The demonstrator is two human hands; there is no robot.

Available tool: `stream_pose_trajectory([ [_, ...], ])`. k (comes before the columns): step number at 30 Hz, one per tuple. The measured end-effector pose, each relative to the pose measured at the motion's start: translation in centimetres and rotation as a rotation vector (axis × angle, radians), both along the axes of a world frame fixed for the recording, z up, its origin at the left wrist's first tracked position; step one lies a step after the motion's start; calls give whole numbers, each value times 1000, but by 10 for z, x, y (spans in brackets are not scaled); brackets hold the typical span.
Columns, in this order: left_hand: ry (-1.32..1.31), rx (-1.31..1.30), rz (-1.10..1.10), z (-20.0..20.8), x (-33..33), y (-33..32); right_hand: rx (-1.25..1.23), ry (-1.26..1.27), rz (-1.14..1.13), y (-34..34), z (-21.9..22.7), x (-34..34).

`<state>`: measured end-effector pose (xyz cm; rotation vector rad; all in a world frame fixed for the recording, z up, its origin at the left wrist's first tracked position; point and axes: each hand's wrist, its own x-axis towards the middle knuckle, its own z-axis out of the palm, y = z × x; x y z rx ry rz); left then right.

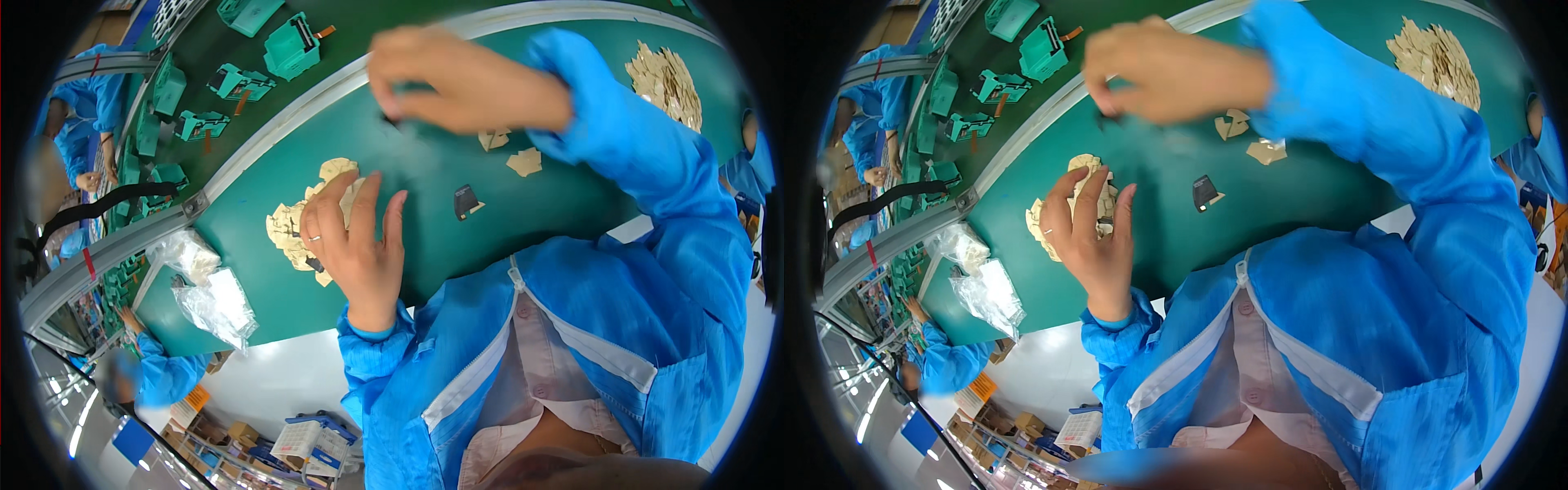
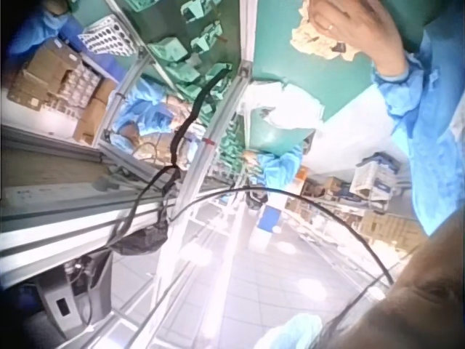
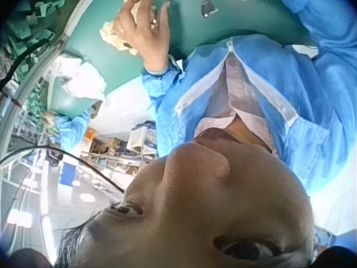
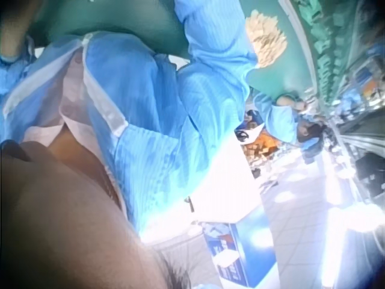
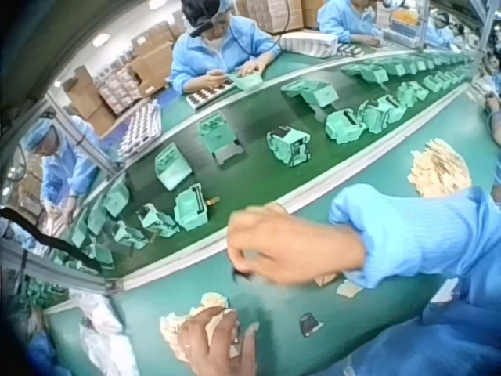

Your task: The person removes a black component from a plastic bag, peels the backing from an adhesive strip, and presses the strip onto the component. They then press the component into a green plastic housing and repeat the process.

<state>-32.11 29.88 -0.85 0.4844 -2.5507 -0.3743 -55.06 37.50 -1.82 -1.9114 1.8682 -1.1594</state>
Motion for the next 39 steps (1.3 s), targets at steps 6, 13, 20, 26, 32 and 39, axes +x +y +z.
stream_pose_trajectory([
  [6,41,228,32,1,-8,15,-168,233,-235,-122,-25,-29],
  [13,108,425,91,6,-1,19,50,-118,-250,-115,-6,-24],
  [20,530,847,51,18,-12,25,192,-1267,-2,31,50,25],
  [26,251,1398,-293,31,-14,38,191,-1707,-55,104,48,65],
  [32,134,1631,-107,32,-17,52,79,-801,-451,131,23,63],
  [39,53,1492,-86,27,-15,51,37,-923,-315,132,30,75],
])
